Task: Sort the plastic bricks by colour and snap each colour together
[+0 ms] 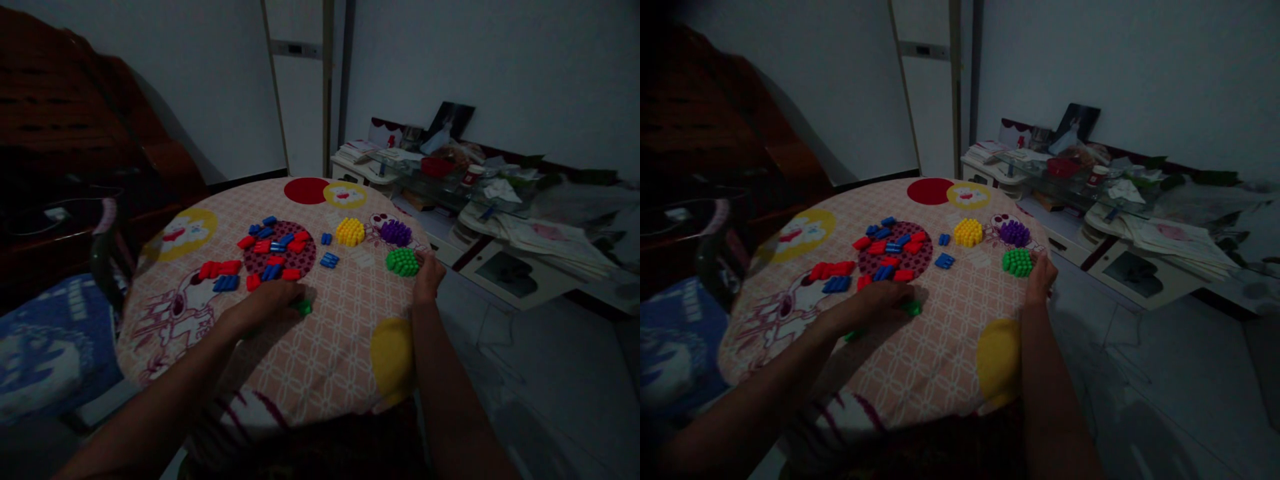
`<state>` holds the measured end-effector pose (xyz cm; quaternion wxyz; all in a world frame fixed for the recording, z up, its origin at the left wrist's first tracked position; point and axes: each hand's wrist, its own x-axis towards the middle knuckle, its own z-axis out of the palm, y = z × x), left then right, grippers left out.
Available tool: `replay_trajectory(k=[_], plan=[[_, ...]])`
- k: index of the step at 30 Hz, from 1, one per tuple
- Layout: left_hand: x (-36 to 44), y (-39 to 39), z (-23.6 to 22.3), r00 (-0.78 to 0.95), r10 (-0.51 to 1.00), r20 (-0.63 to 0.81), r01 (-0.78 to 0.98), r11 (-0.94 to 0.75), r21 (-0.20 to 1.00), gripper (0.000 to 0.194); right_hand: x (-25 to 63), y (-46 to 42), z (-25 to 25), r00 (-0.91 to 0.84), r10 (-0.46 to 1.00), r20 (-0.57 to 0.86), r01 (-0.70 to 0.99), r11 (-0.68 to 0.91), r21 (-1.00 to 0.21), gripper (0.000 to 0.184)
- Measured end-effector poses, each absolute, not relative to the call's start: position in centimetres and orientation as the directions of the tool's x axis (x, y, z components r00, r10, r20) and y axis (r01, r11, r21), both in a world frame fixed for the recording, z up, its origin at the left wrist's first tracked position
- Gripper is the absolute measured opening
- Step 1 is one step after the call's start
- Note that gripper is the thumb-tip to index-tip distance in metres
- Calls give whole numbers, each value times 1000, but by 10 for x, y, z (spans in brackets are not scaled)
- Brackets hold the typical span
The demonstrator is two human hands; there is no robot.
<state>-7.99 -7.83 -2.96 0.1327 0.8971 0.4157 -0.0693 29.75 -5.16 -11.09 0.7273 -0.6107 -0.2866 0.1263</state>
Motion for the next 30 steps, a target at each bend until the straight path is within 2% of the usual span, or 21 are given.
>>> replay_trajectory(k=[7,15,19,30], plan=[[-32,-72,-30,688,719,-102,718,-653,242,12,299,-51,-113,792,546,273,170,233,-958,50],[44,-50,-31,774,607,178,511,-766,390,19,295,-53,-110,793,560,239,128,230,-965,48],[84,-39,-33,769,587,254,455,-781,428,21,293,-55,-108,789,560,253,142,234,-962,50],[138,-35,-50,801,500,329,382,-850,363,25,297,-55,-112,780,566,267,181,205,-962,48]])
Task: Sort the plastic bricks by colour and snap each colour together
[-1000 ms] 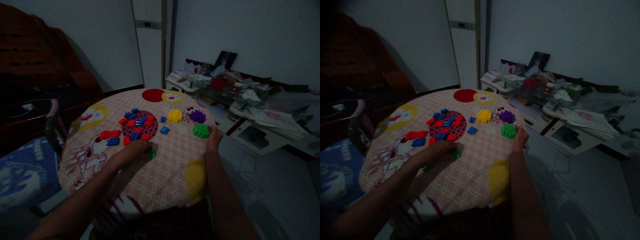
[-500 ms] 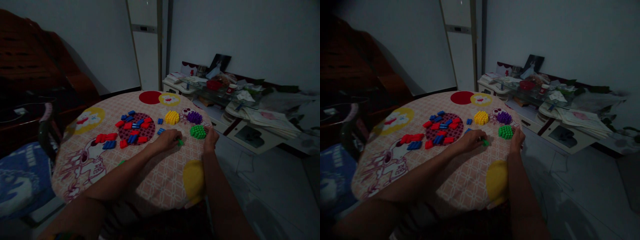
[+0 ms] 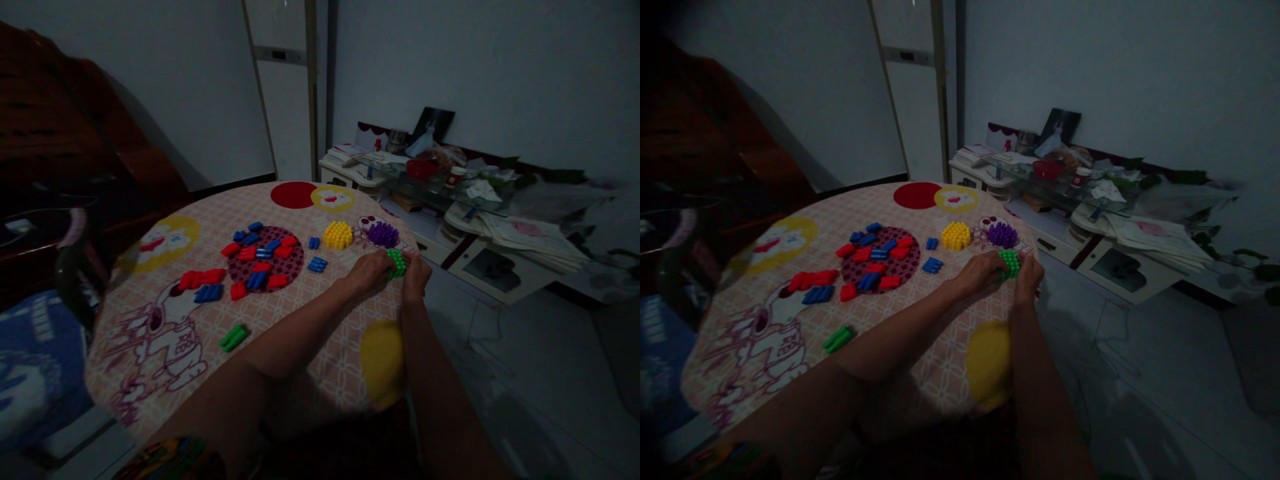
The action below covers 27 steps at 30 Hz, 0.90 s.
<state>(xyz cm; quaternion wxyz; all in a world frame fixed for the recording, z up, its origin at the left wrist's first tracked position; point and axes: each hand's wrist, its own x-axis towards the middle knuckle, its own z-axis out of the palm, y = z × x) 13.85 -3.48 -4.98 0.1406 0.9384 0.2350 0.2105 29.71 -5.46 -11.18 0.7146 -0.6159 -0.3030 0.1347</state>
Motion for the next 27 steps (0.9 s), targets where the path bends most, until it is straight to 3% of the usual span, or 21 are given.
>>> replay_trajectory(k=[9,15,19,22,27], plan=[[145,-39,-58,786,504,358,398,-856,331,25,296,-56,-110,775,578,254,165,203,-965,47],[97,-38,-33,714,612,340,504,-787,357,32,297,-54,-112,769,573,283,191,216,-958,49],[21,-28,-3,674,729,123,667,-672,322,22,298,-51,-112,795,546,266,166,227,-960,48],[-43,-26,10,596,802,-43,791,-578,201,19,299,-51,-112,795,548,261,163,221,-962,47],[-126,-52,8,410,905,-110,909,-396,131,16,301,-52,-115,798,527,293,193,238,-952,48]])
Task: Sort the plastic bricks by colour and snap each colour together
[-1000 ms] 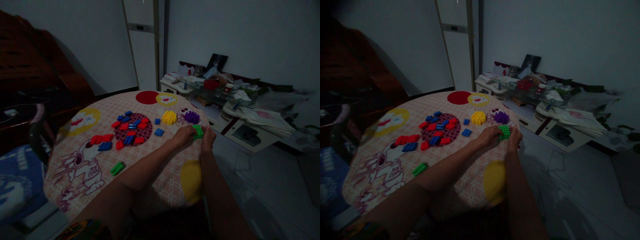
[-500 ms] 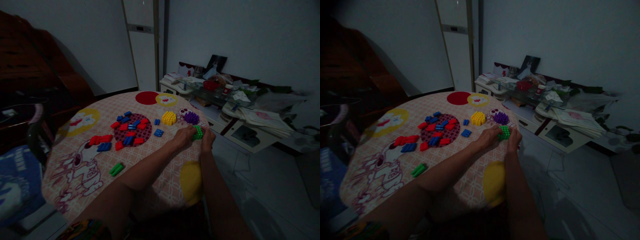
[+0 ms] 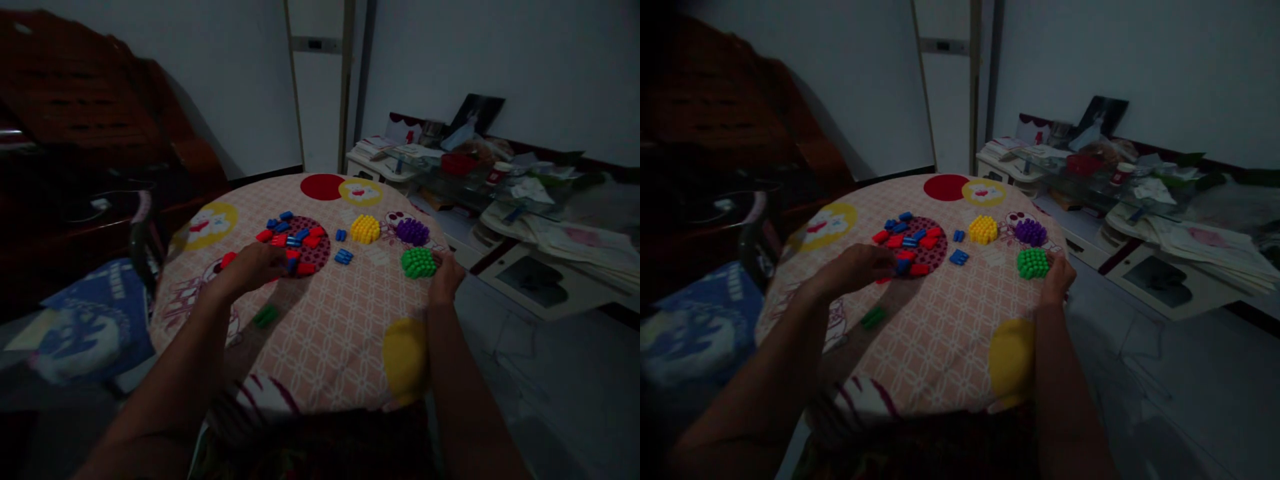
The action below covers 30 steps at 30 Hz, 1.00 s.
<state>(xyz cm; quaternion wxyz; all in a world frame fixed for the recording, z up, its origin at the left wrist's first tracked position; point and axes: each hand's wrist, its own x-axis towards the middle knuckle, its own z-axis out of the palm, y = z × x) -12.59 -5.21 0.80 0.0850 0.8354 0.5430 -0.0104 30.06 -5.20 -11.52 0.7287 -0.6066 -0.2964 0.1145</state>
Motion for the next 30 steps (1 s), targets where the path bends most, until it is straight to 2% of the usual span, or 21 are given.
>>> replay_trajectory(k=[2,5,8,11,14,17,21,24,27,30], plan=[[-141,-70,5,370,916,-154,924,-346,162,16,301,-51,-116,801,524,289,191,235,-953,50],[-145,-93,-2,352,889,-291,930,-299,212,23,301,-51,-115,806,523,279,177,238,-955,52],[-140,-104,-11,327,868,-373,945,-290,154,19,299,-52,-112,821,515,247,138,240,-961,52],[-138,-101,-21,353,863,-361,936,-331,122,14,297,-52,-110,830,516,211,99,237,-966,52],[-131,-90,-25,419,861,-289,906,-377,190,16,296,-52,-109,831,517,205,85,247,-965,50],[-107,-80,-23,528,828,-191,831,-457,317,17,296,-52,-108,831,521,195,70,250,-966,48],[-43,-68,-22,728,685,-12,605,-634,482,18,296,-52,-107,827,534,178,48,250,-967,48],[12,-61,-25,803,586,108,434,-700,567,25,296,-52,-106,824,537,181,51,247,-968,49],[58,-54,-27,797,568,205,350,-711,609,26,296,-52,-107,824,539,176,51,239,-970,51],[91,-50,-25,772,571,278,335,-737,587,22,296,-52,-109,817,546,187,57,247,-967,53]])
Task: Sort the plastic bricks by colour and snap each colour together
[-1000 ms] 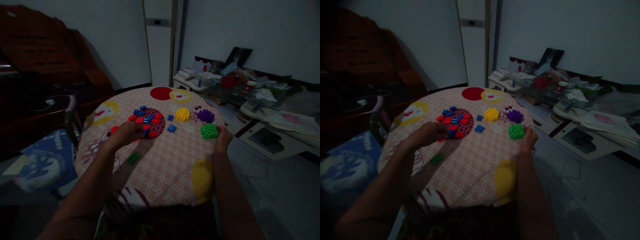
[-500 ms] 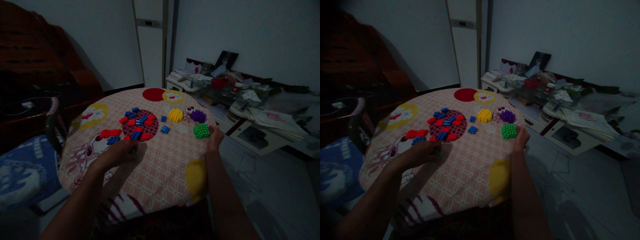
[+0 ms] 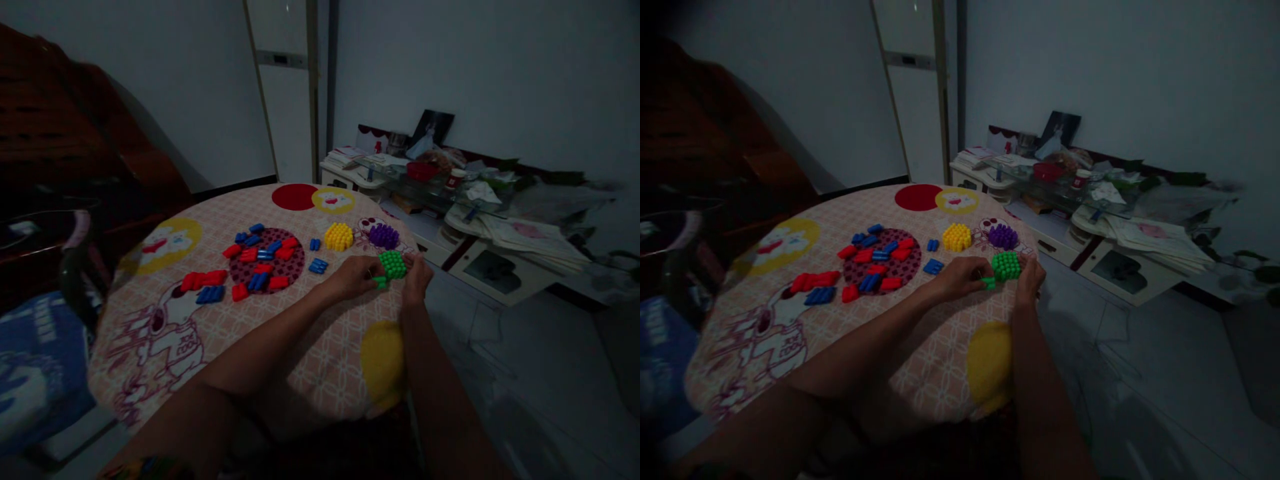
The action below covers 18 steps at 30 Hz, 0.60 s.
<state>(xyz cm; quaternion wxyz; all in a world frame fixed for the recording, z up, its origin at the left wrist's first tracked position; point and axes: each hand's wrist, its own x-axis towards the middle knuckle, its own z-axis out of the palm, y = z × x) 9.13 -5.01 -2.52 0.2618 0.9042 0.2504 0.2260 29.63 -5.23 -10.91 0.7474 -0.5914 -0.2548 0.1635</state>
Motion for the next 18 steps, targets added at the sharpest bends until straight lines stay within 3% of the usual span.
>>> replay_trajectory(k=[5,9,18], plan=[[127,-50,-23,779,500,378,368,-853,371,20,295,-54,-109,805,551,218,68,279,-958,53],[153,-49,-25,818,440,370,377,-896,233,22,293,-56,-107,812,547,204,37,301,-953,54],[192,-41,-37,871,373,320,291,-916,276,24,295,-63,-107,784,550,288,151,282,-948,59]])
